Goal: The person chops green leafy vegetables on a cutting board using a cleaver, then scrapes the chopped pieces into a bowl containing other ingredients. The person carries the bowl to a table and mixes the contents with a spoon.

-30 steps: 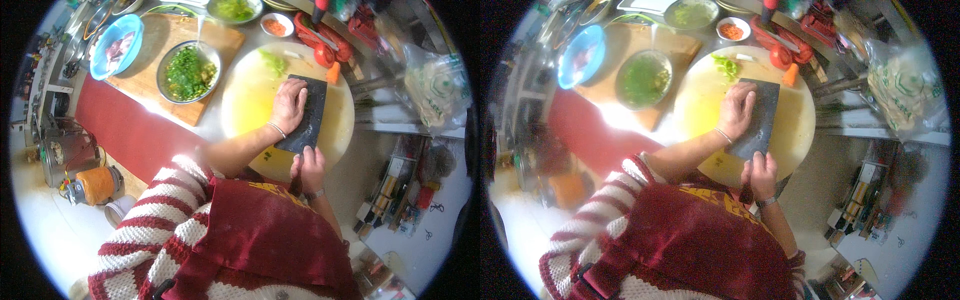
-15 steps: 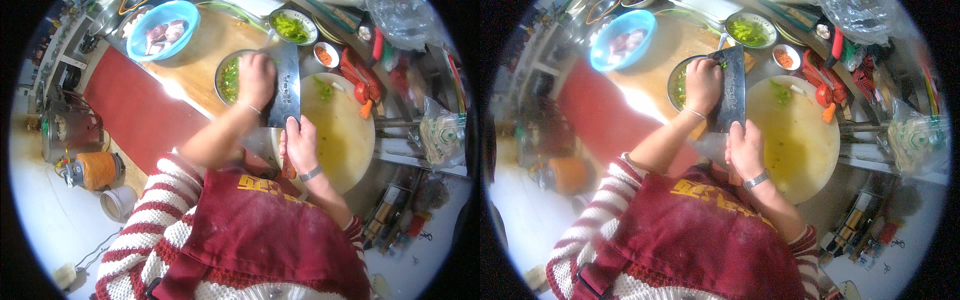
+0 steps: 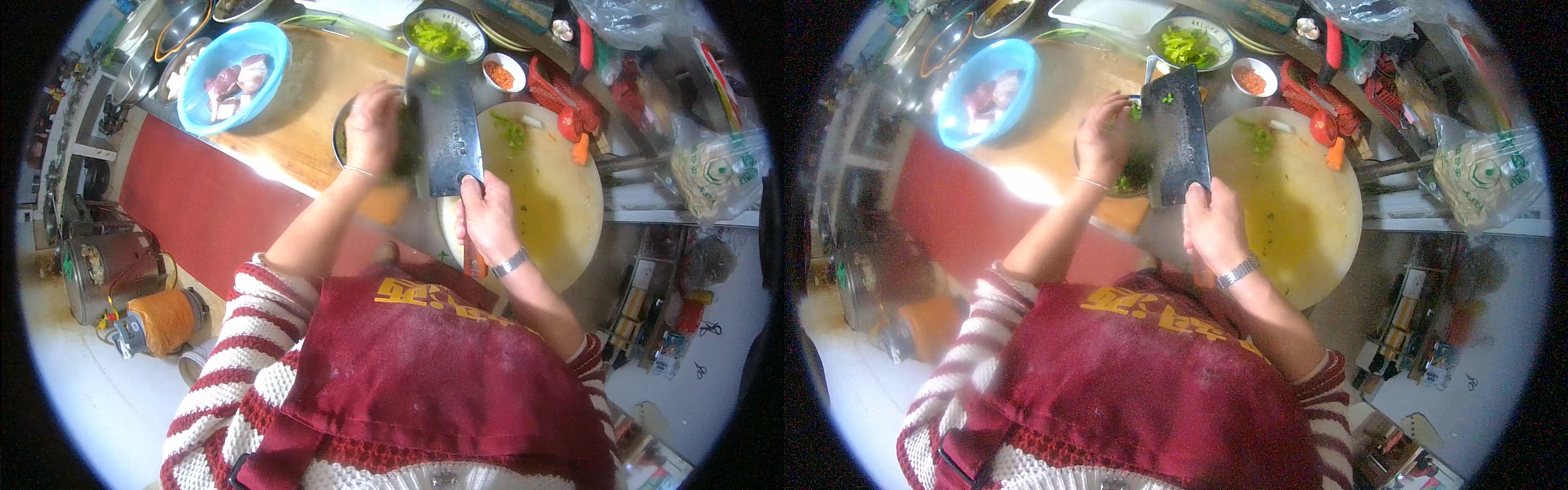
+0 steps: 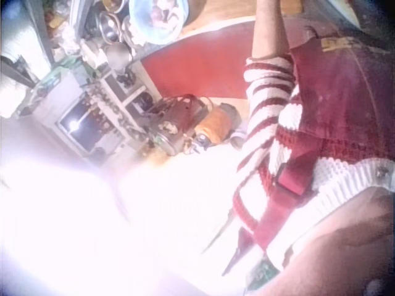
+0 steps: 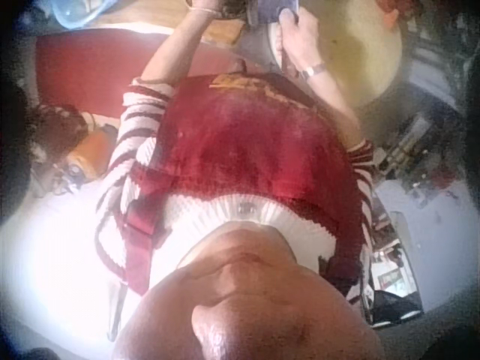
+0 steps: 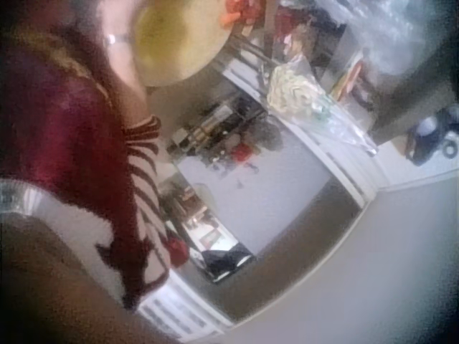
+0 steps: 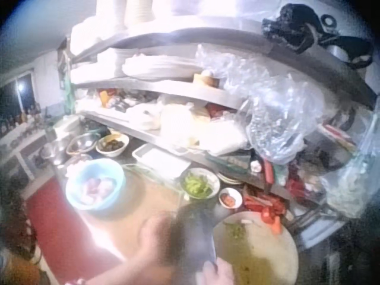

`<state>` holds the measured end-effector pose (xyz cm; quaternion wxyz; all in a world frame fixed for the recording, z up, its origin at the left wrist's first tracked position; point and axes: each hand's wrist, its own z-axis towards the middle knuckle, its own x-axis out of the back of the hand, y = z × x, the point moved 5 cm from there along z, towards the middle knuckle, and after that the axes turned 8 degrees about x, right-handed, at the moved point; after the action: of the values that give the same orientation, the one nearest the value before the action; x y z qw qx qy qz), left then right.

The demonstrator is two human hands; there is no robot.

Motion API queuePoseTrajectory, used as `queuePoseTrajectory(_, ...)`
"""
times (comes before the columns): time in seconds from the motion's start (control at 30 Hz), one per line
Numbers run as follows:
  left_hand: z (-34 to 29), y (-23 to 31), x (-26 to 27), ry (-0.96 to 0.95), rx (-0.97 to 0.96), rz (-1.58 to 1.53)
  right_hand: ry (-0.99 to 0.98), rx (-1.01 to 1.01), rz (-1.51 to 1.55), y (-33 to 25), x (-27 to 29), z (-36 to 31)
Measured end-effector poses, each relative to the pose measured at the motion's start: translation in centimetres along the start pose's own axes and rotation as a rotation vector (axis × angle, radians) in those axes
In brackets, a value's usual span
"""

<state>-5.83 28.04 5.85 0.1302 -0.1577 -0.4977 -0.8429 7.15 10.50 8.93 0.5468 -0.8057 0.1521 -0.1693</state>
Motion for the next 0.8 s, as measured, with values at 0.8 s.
queuePoseTrajectory(0.8, -8.2, 5.2, -4.2, -0.386, -0.089, -0.010, 0.142, 0.020, 0.429, 7.2, 13.0, -8.2)
